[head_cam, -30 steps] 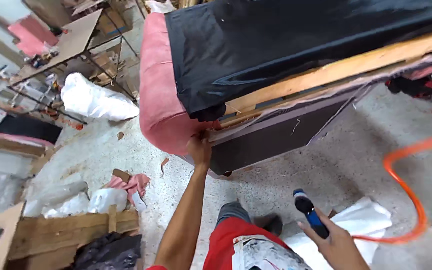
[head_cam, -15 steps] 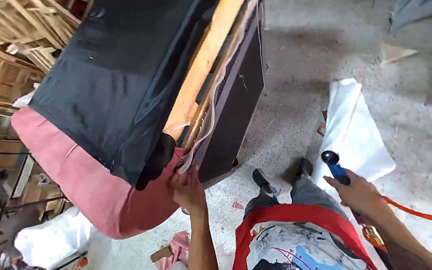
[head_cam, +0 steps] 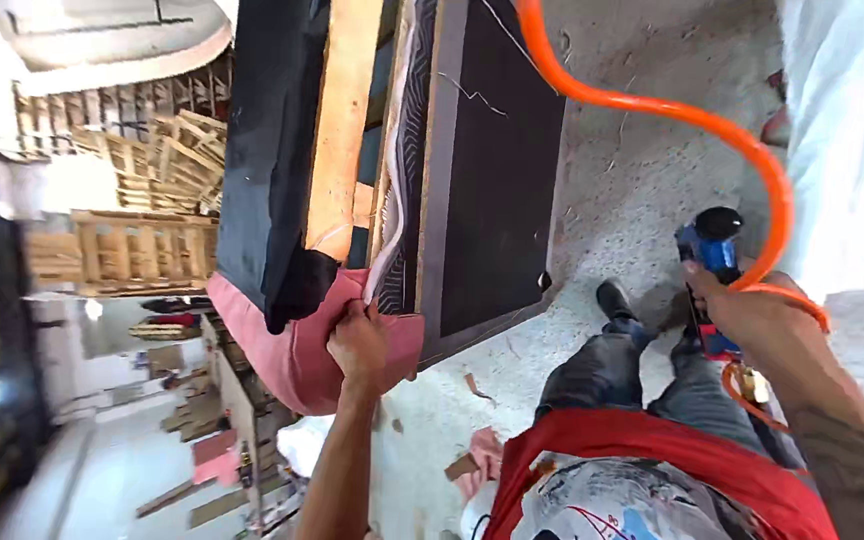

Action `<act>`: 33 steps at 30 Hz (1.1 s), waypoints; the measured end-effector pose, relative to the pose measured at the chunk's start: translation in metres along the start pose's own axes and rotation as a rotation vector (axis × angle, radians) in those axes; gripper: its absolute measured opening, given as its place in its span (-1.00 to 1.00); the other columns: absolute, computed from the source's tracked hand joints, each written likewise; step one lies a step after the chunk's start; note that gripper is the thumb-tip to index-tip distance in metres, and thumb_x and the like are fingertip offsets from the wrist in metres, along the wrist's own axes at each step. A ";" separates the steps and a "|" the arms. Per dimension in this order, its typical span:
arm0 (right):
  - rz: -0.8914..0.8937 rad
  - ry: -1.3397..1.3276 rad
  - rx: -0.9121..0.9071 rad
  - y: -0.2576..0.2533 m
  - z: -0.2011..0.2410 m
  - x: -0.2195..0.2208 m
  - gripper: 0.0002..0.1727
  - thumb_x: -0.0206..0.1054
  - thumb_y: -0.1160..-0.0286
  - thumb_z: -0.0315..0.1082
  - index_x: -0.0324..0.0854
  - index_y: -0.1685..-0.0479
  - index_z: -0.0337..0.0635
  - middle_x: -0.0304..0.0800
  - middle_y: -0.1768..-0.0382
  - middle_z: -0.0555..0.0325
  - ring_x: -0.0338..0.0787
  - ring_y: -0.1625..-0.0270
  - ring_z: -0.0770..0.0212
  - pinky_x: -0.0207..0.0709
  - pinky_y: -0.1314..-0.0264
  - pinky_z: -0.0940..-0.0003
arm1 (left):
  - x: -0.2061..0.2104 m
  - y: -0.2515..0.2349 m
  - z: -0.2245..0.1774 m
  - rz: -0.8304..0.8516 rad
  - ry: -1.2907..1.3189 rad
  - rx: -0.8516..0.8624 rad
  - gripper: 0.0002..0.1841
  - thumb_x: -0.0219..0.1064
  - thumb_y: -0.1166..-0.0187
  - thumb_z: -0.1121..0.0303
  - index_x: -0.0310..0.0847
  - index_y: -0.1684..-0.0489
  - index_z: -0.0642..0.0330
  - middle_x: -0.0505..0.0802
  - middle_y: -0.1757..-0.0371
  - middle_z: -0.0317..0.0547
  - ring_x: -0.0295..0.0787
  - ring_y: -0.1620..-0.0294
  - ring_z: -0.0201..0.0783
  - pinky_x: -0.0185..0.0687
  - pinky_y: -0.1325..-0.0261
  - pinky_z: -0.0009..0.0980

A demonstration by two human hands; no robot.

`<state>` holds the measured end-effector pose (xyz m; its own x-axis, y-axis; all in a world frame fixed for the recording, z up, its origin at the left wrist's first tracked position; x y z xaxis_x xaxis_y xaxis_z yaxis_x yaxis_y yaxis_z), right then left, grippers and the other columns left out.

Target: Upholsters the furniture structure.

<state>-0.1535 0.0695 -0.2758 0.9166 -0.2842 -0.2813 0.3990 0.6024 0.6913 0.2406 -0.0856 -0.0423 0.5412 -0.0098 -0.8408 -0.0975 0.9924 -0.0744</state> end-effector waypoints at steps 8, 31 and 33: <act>0.165 -0.132 -0.020 0.030 -0.029 0.076 -0.59 0.50 -0.47 0.08 0.75 0.27 -0.13 0.76 0.42 -0.16 0.76 0.33 -0.22 0.53 0.31 -0.39 | -0.005 -0.014 0.015 0.026 -0.049 0.253 -0.57 0.13 -0.79 0.12 0.72 0.07 0.38 0.86 0.23 0.28 0.87 0.07 0.26 0.74 -0.04 0.25; 0.276 -0.167 -1.185 0.079 0.121 0.306 -0.68 0.42 -0.24 0.08 0.84 0.13 0.17 0.83 0.44 0.34 0.82 0.38 0.26 0.65 0.36 0.01 | 0.003 -0.018 0.035 -0.150 -0.078 0.434 -0.66 0.21 -0.74 0.22 0.73 0.31 0.32 0.80 0.52 0.09 0.85 0.38 0.12 0.75 0.25 0.12; 0.251 -0.099 -1.183 0.082 0.128 0.301 -0.71 0.43 -0.20 0.09 0.82 0.23 0.20 0.79 0.49 0.40 0.78 0.42 0.31 0.62 0.42 0.06 | 0.001 -0.019 0.035 -0.157 -0.053 0.443 -0.68 0.24 -0.71 0.24 0.74 0.31 0.31 0.80 0.53 0.07 0.85 0.40 0.09 0.76 0.27 0.10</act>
<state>0.1514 -0.0622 -0.2190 0.9866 -0.0866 -0.1385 0.0364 0.9432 -0.3301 0.2727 -0.1002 -0.0229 0.5638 -0.1689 -0.8085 0.3481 0.9363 0.0472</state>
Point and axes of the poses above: each hand's wrist, its own y-axis away from the middle knuckle, its own x-axis out of the palm, z = x × y, the point moved 1 cm from there along -y, towards the middle knuckle
